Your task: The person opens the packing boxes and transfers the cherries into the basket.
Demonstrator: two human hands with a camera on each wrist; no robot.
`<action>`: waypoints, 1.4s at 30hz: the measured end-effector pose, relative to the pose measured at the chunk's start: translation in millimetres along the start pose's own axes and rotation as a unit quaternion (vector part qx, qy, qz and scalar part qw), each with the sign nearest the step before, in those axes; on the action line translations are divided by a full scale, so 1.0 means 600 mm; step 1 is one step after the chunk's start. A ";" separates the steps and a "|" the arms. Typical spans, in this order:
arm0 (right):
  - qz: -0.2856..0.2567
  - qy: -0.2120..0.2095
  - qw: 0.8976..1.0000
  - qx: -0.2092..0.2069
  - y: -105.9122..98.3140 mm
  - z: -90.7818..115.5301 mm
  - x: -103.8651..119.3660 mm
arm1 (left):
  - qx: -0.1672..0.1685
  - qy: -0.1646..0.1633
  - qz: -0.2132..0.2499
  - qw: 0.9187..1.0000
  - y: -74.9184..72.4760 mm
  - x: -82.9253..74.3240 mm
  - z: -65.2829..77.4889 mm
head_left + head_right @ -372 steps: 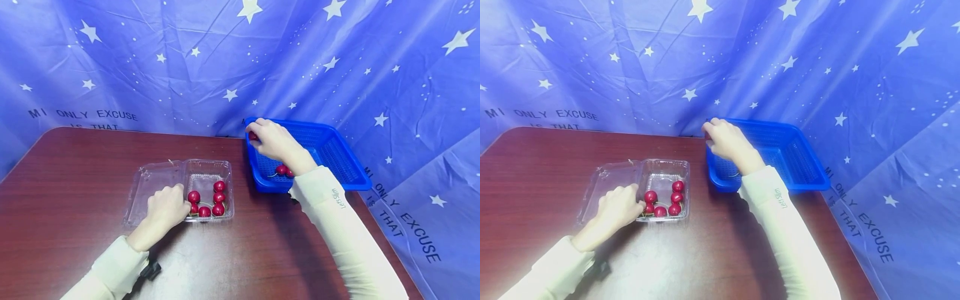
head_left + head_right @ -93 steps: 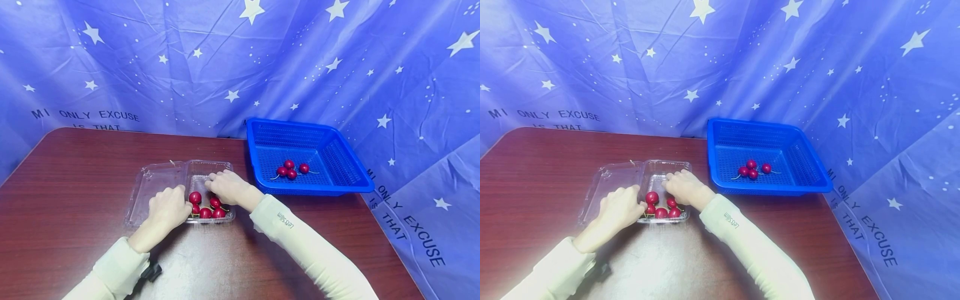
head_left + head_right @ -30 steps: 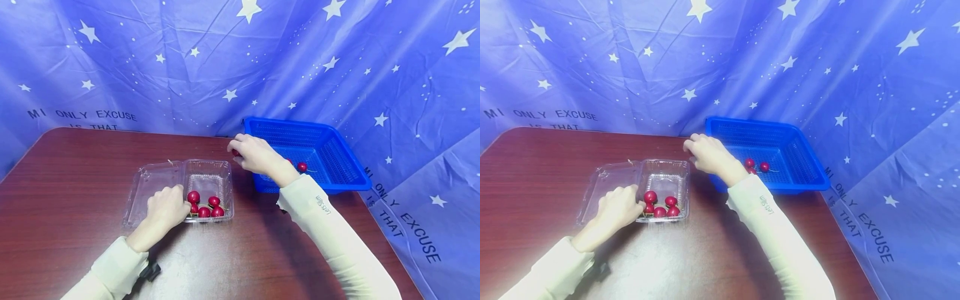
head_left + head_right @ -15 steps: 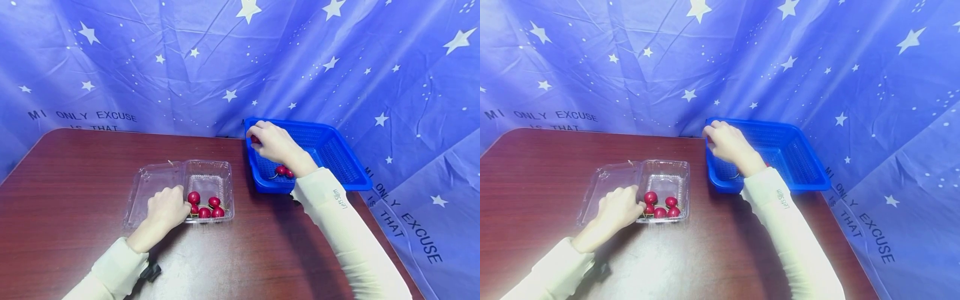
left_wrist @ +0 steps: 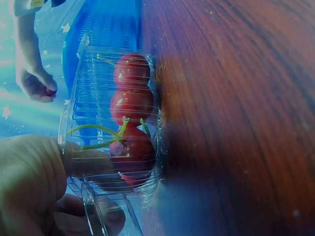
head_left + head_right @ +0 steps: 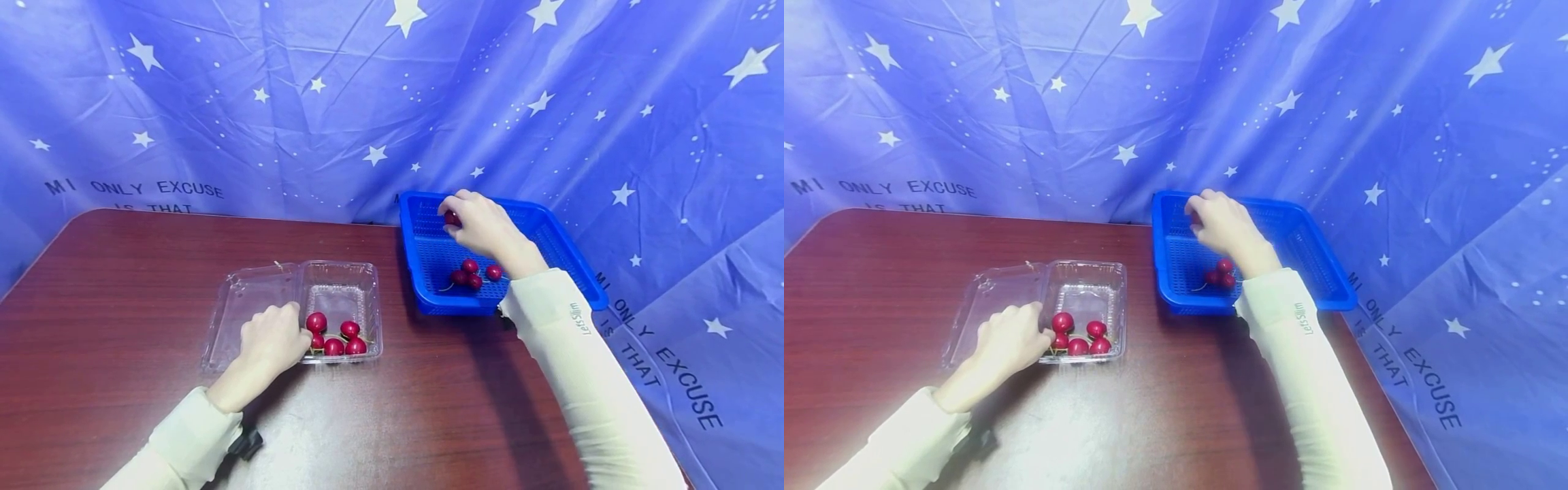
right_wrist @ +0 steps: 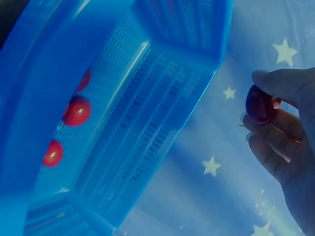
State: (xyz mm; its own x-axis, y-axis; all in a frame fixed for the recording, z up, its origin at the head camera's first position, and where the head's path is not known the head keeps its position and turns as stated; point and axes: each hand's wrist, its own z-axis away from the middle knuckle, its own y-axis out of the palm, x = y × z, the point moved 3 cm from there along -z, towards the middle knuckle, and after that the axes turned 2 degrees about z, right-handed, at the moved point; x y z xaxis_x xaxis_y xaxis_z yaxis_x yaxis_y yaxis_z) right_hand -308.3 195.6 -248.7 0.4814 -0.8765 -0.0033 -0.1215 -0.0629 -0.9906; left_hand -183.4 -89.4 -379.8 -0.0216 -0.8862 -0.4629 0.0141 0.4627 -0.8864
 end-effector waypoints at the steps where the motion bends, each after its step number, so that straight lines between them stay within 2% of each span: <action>1: 0.001 0.005 1.000 0.001 0.000 0.001 -0.005 | -0.001 -0.001 0.000 1.000 0.000 0.000 0.000; 12: 0.008 0.055 0.998 0.015 -0.005 0.019 -0.058 | 0.000 -0.001 -0.001 1.000 0.000 0.001 0.000; 19: 0.011 0.084 0.996 0.041 -0.005 0.037 -0.081 | -0.005 0.000 -0.002 1.000 0.001 0.002 -0.001; 32: 0.022 0.094 0.993 0.064 0.000 0.053 -0.108 | -0.007 -0.002 -0.001 1.000 0.000 0.003 -0.001; 42: 0.060 0.067 0.991 0.099 0.031 0.062 -0.115 | -0.007 -0.001 0.000 1.000 0.000 0.001 0.001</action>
State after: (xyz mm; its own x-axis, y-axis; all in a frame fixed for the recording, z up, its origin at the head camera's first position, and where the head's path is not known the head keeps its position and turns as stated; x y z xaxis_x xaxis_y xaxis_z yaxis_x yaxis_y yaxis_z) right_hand -311.5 272.4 -271.8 0.3521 -0.9284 -0.1184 0.0083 0.1296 -0.9915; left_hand -183.1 -90.2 -380.2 -0.0196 -0.8861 -0.4631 -0.0003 0.4632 -0.8863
